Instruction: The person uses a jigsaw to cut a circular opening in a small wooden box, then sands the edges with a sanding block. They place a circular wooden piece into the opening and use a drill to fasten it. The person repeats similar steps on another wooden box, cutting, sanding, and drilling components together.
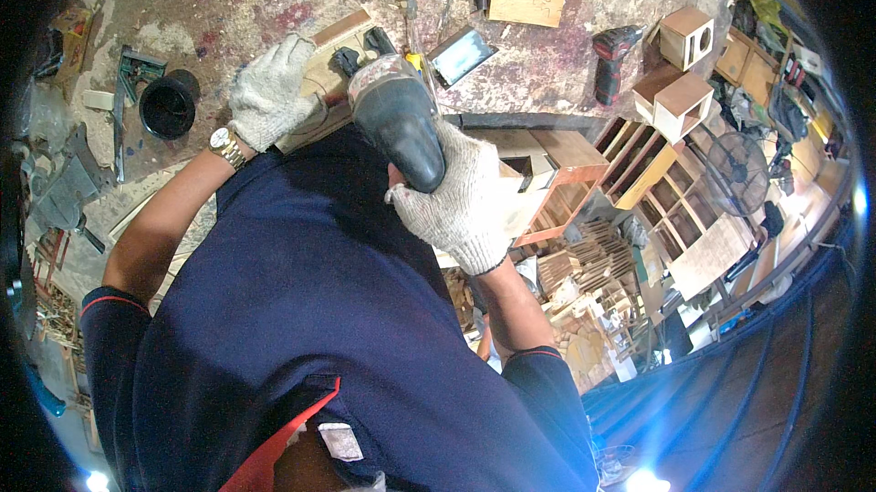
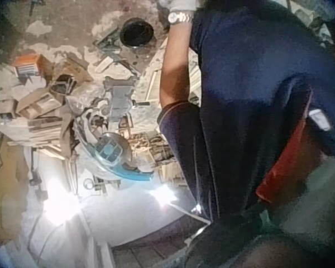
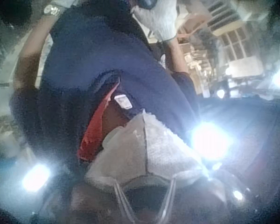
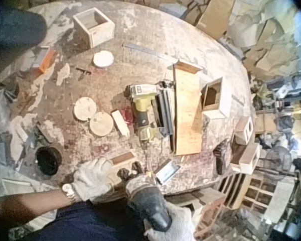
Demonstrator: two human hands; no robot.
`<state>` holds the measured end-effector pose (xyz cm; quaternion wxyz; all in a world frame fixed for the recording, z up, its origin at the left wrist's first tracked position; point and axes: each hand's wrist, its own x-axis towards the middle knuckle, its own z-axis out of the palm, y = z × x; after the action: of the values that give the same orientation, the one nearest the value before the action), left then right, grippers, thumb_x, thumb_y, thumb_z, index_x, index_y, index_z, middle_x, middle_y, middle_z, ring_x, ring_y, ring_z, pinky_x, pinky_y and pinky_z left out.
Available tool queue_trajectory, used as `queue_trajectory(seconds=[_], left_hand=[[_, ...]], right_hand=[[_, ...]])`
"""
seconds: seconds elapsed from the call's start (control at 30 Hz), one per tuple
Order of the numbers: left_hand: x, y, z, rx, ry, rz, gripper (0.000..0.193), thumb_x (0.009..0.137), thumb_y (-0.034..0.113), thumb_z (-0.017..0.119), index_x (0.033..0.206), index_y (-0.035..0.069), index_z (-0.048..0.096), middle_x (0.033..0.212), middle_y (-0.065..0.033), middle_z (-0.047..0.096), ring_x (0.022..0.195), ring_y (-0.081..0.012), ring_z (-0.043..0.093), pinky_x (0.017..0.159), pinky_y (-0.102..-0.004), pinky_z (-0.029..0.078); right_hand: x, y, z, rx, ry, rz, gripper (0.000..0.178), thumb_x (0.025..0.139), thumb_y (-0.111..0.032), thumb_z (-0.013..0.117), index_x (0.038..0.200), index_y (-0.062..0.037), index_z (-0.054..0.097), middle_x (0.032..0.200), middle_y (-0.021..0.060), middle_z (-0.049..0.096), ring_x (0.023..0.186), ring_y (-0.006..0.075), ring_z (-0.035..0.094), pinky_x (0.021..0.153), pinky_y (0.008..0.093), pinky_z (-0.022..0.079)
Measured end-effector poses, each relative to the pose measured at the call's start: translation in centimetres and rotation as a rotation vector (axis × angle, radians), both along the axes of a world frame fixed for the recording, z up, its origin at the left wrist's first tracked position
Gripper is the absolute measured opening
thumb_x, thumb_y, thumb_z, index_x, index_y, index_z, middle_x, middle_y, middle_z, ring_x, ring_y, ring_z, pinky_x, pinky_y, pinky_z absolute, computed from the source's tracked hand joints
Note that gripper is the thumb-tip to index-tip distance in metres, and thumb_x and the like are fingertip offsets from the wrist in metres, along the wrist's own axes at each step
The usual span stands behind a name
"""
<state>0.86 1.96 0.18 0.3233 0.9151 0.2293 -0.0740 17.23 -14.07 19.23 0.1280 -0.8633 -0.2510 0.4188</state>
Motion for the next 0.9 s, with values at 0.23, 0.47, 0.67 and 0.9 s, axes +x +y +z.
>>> queue_trajectory(seconds=[0.23, 0.47, 0.67, 0.9], left_hand=[[-0.1, 0.0, -0.1, 0.018, -0.012, -0.006, 0.064, 0.077, 0.035, 0.075, 0.132, 0.008, 0.058, 0.124, -0.0119, 0.06, 0.114, -0.0287, 0.063, 0.098, -0.0407, 0.052], [-0.2, -0.1, -0.4, 0.072, -0.007, -0.027, 0.058, 0.079, 0.027, 0.074, 0.132, 0.008, 0.058, 0.121, -0.0109, 0.061, 0.11, -0.0269, 0.064, 0.094, -0.0388, 0.053], [-0.2, 0.1, -0.7, 0.053, -0.059, -0.012, 0.053, 0.08, 0.027, 0.071, 0.128, 0.008, 0.059, 0.119, -0.0105, 0.062, 0.106, -0.0268, 0.065, 0.092, -0.0391, 0.054], [-0.3, -0.1, -1.1, 0.128, -0.032, -0.045, 0.046, 0.082, 0.02, 0.069, 0.127, 0.01, 0.06, 0.118, -0.0102, 0.063, 0.105, -0.0263, 0.066, 0.089, -0.0387, 0.055]], right_hand=[[-0.1, 0.1, -0.4, 0.033, -0.065, 0.052, 0.034, 0.076, -0.02, 0.082, 0.106, -0.0036, 0.075, 0.085, 0.0135, 0.076, 0.076, 0.0224, 0.075, 0.074, 0.0363, 0.057], [0.1, 0.4, -0.6, 0.091, 0.012, 0.005, 0.037, 0.071, -0.022, 0.078, 0.1, -0.001, 0.07, 0.078, 0.0205, 0.069, 0.072, 0.0398, 0.069, 0.071, 0.0433, 0.055], [-0.1, 0.9, -0.5, 0.089, -0.067, 0.03, 0.037, 0.07, -0.022, 0.078, 0.1, -0.0006, 0.07, 0.077, 0.022, 0.069, 0.072, 0.0418, 0.07, 0.07, 0.0447, 0.055], [0.0, 0.9, -0.7, 0.121, -0.09, 0.036, 0.042, 0.07, -0.022, 0.079, 0.102, 0.0022, 0.069, 0.077, 0.0228, 0.069, 0.072, 0.0418, 0.07, 0.07, 0.0446, 0.055]])
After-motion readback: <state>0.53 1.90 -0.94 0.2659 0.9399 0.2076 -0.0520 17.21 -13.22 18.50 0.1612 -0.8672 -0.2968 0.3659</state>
